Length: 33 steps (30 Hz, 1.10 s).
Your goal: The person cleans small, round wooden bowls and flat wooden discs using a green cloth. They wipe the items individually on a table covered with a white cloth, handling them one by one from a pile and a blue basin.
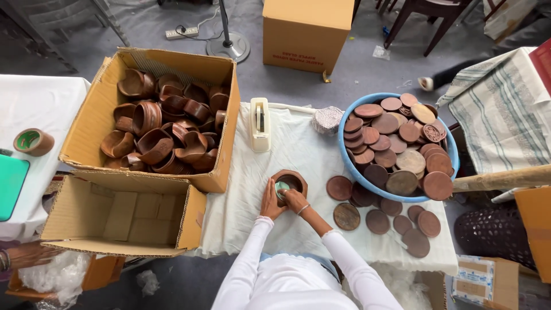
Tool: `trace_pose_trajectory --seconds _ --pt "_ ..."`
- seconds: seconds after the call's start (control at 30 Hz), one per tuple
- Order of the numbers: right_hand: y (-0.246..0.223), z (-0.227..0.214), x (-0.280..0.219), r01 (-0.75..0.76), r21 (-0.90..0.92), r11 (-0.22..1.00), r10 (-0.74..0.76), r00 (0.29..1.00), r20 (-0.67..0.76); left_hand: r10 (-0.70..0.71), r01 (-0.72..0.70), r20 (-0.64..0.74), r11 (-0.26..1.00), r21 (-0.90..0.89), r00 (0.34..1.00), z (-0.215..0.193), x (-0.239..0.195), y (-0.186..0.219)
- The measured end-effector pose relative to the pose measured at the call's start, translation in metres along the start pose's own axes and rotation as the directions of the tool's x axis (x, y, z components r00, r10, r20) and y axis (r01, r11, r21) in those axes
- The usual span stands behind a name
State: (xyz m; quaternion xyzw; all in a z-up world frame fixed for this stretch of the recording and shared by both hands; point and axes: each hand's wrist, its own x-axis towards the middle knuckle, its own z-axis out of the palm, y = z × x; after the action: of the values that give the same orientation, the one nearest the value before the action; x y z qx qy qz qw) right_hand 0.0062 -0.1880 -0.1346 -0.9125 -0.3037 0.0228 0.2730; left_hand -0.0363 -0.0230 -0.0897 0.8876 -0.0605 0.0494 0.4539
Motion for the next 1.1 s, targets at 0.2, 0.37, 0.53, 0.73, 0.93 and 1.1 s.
trace_pose_trajectory --seconds 0.2,0.37,0.53,0.73,0.93,1.1 --pt "-0.005 -0.001 0.030 0.009 -0.045 0.999 -0.011 0.999 -0.042 -0.076 0.075 0.051 0.997 0.019 0.996 0.002 -0.002 0.009" --pt "-0.009 -0.014 0.043 -0.012 -0.323 0.946 -0.001 0.999 -0.039 -0.083 0.079 0.078 0.996 0.050 0.994 -0.014 -0.001 0.020" --pt "0.015 0.020 0.034 -0.188 -0.539 0.821 0.191 0.980 -0.050 -0.081 0.068 0.088 0.988 0.140 0.993 -0.018 -0.002 0.023" --pt "0.007 0.020 0.030 -0.414 -0.491 0.766 0.521 0.848 0.098 -0.124 0.117 0.066 0.989 0.094 0.990 -0.020 -0.007 0.029" --pt "-0.003 0.026 0.054 -0.578 -0.042 0.815 0.577 0.801 0.158 -0.120 0.120 0.029 0.993 0.008 0.992 -0.027 -0.004 0.034" --pt "0.007 0.076 0.069 -0.748 0.426 0.509 0.858 0.482 -0.178 -0.106 0.104 0.032 0.992 0.069 0.994 -0.008 -0.001 0.006"
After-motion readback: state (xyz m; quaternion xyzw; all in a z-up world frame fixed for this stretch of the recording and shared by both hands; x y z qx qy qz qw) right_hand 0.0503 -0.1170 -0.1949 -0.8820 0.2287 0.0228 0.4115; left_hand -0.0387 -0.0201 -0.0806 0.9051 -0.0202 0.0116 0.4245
